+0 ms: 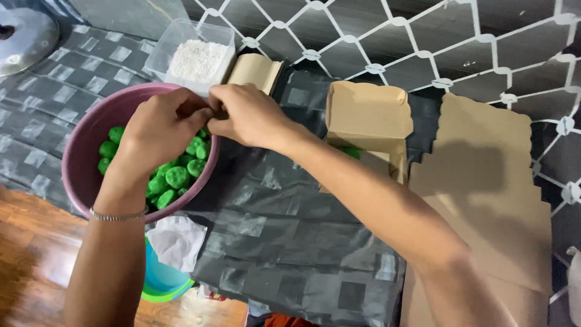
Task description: Packing green dough balls from a large pink bowl into a small cardboard box, with some balls being dipped in white powder before placement.
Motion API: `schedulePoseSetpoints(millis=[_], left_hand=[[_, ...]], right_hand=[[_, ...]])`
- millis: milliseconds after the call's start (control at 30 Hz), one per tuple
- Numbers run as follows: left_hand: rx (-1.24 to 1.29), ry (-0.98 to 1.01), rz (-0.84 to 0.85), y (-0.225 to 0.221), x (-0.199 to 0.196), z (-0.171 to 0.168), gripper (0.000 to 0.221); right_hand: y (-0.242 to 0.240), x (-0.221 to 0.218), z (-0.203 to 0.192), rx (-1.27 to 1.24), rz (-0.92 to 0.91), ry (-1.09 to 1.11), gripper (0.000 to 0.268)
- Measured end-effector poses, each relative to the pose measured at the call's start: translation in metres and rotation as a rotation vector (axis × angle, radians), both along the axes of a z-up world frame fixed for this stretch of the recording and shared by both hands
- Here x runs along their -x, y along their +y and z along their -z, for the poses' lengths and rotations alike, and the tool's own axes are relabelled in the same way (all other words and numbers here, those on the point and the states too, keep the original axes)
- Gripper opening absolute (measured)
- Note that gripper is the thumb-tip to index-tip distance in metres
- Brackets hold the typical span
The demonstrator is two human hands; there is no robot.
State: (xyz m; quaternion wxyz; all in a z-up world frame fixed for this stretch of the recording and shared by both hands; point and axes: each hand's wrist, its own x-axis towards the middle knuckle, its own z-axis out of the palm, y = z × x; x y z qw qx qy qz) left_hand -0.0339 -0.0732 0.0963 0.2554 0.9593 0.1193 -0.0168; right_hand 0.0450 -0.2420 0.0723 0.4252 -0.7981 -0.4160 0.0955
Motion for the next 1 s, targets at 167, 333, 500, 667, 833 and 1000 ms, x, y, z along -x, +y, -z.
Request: schedulePoseSetpoints(millis=[167, 333, 500, 667, 833, 1000], left_hand=[[0.132, -0.12, 0.041, -0.059, 0.005, -0.015, 0.031], [0.201, -0.244, 0.236, -0.11, -0.002, -0.002, 0.026], [-0.2, -0.766, 0.509, -0.144, -0.027, 0.06, 0.023], [-0.314, -0.888, 0.606, -0.191, -0.042, 0.09, 0.016], [-0.378, -0.926, 0.767, -0.208, -0.058, 0.108, 0.012], [-0.347, -0.984, 0.81, -0.208, -0.062, 0.122, 0.021]], right_hand=[[-0.068, 0.007, -0.028, 0.027, 0.083, 0.045, 0.027], [-0.154, 0.024, -0.052, 0.153, 0.127, 0.075, 0.031], [-0.224, 0.023, -0.017, 0.522, 0.309, 0.024, 0.029], [-0.243, 0.024, 0.029, 0.768, 0.411, -0.162, 0.038], [-0.233, 0.036, 0.034, 0.875, 0.434, -0.316, 0.029], [-0.241, 0.027, 0.093, 0.836, 0.38, -0.662, 0.026]])
